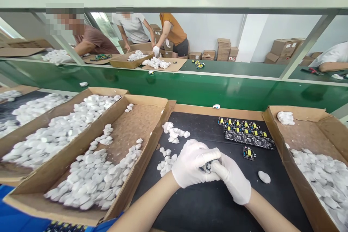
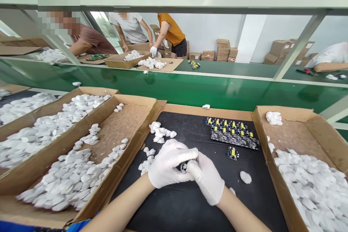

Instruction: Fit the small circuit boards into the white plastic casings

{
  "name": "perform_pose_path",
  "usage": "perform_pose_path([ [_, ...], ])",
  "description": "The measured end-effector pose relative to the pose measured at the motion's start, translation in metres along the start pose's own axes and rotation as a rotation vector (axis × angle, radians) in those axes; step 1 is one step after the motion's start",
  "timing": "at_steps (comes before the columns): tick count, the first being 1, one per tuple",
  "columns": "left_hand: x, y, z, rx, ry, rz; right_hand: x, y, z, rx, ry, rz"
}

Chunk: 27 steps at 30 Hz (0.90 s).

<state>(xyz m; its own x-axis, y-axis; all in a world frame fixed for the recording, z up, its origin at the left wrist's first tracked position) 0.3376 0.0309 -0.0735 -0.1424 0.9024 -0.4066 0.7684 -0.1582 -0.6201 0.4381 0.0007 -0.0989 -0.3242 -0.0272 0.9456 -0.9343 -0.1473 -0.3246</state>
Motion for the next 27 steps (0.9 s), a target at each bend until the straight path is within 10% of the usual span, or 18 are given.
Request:
perform_pose_path([
  [27,-0.006,0.000,0.012,-0.191,0.011,-0.085,0.004,0.003,0.005,0.037,-0.064,-0.138],
])
Point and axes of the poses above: each hand's wrist, its own z-axis away from the middle knuckle, its own y-axis out of the palm, x = y × z, the point moved 5 cm from there along -z, towards the middle knuckle, and after that the axes turned 10 degrees about z, right-handed, at the moved point
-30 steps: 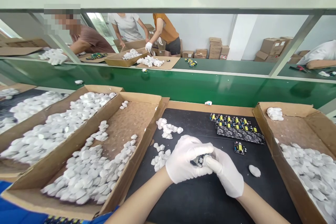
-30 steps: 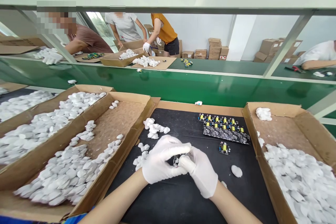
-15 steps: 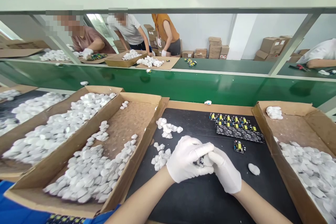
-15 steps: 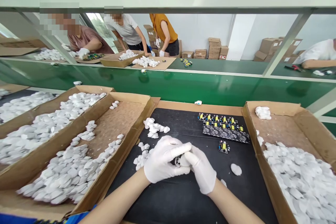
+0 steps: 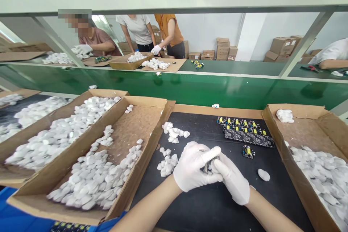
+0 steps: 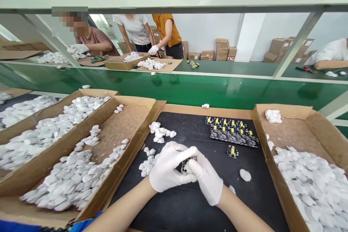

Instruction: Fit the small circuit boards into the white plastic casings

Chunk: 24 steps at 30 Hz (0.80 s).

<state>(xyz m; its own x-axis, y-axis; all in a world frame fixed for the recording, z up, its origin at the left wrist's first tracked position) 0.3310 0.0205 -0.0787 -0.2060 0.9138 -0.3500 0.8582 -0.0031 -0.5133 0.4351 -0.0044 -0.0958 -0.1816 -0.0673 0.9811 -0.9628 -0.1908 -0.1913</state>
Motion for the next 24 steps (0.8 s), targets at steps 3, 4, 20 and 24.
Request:
perform_pose_path([
  [3,-0.001,-0.002,0.000,-0.029,0.036,-0.010,0.000,-0.001,-0.002,0.039,0.019,0.042],
  [4,-0.002,-0.002,0.000,-0.035,0.034,-0.008,-0.001,-0.002,-0.002,0.039,0.020,0.060],
  [20,0.016,-0.003,-0.008,0.068,-0.111,0.284,-0.006,-0.004,-0.003,0.056,0.061,-0.157],
  [24,0.012,-0.003,-0.010,0.114,-0.100,0.256,-0.014,-0.004,-0.003,0.050,0.117,-0.146],
])
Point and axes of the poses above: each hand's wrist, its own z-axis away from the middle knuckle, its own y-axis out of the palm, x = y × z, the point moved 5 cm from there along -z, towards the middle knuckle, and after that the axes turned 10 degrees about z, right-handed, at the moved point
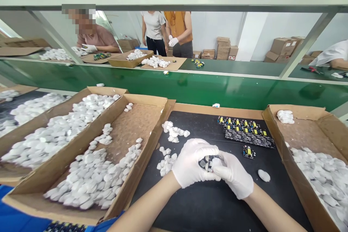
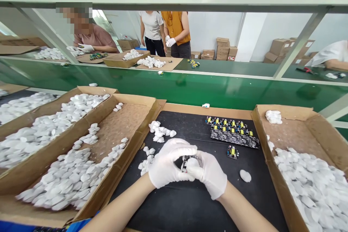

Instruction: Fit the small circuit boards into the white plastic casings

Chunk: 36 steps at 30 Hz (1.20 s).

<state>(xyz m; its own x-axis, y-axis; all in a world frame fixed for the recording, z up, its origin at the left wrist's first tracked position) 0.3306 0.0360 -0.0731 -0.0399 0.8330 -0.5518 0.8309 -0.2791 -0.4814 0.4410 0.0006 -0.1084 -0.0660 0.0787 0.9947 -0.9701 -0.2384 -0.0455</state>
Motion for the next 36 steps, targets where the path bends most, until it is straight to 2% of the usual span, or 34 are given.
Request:
perform_pose_path([
  [6,-0.005,0.003,-0.004,0.053,-0.033,0.058,-0.004,-0.004,-0.002,-0.029,0.030,0.027],
  [11,-0.007,-0.002,-0.004,0.047,-0.055,0.145,0.007,0.000,0.001,0.085,-0.044,-0.121],
  [16,0.009,-0.003,0.006,0.020,-0.220,0.444,0.014,0.009,0.005,0.200,-0.071,-0.330],
  [19,0.014,0.003,0.010,0.006,-0.288,0.612,0.016,0.012,0.006,0.191,-0.084,-0.389],
  [25,0.004,0.008,0.008,0.006,-0.153,0.530,0.011,0.015,0.004,0.192,-0.111,-0.382],
  [29,0.003,0.008,0.008,0.008,-0.149,0.499,0.007,0.014,0.004,0.230,-0.110,-0.323],
  [36,0.002,0.005,0.007,0.015,-0.068,0.435,0.003,0.007,0.007,0.135,-0.109,-0.165],
])
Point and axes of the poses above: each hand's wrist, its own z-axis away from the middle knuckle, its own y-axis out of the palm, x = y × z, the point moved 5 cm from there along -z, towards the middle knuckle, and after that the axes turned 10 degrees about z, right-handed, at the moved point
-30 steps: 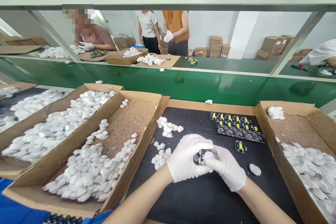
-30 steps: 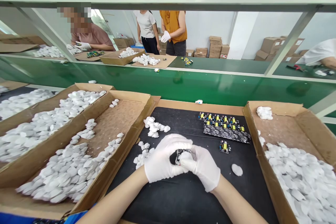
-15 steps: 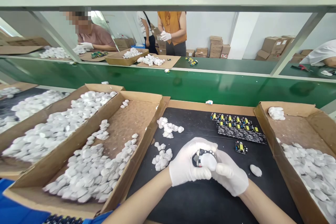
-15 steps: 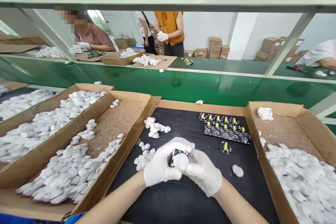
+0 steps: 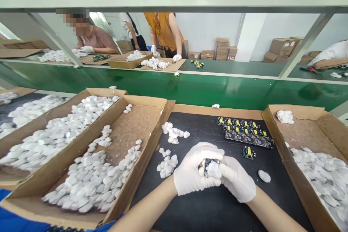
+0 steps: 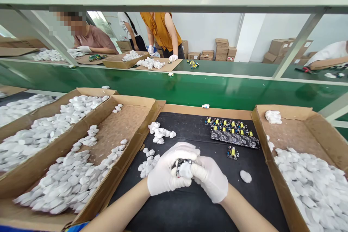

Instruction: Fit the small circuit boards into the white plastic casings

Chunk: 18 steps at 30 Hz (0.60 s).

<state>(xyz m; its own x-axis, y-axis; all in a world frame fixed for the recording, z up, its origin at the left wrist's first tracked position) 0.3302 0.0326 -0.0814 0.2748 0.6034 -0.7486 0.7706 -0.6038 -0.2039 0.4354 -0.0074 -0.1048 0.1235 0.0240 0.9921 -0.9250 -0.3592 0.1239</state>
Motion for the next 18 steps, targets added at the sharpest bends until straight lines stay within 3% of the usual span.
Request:
perform_pose_path([
  [5,0.0024,-0.0001,-0.0022,0.009,-0.034,-0.030,0.0028,-0.0075,0.0024,-0.176,0.000,0.282],
  [11,0.0011,0.0008,-0.0011,-0.020,0.036,-0.160,0.0093,0.0005,-0.0013,-0.117,0.019,0.209],
  [18,0.0037,0.0005,-0.0003,0.068,0.005,-0.251,0.0032,-0.0019,-0.0026,-0.139,0.077,0.121],
])
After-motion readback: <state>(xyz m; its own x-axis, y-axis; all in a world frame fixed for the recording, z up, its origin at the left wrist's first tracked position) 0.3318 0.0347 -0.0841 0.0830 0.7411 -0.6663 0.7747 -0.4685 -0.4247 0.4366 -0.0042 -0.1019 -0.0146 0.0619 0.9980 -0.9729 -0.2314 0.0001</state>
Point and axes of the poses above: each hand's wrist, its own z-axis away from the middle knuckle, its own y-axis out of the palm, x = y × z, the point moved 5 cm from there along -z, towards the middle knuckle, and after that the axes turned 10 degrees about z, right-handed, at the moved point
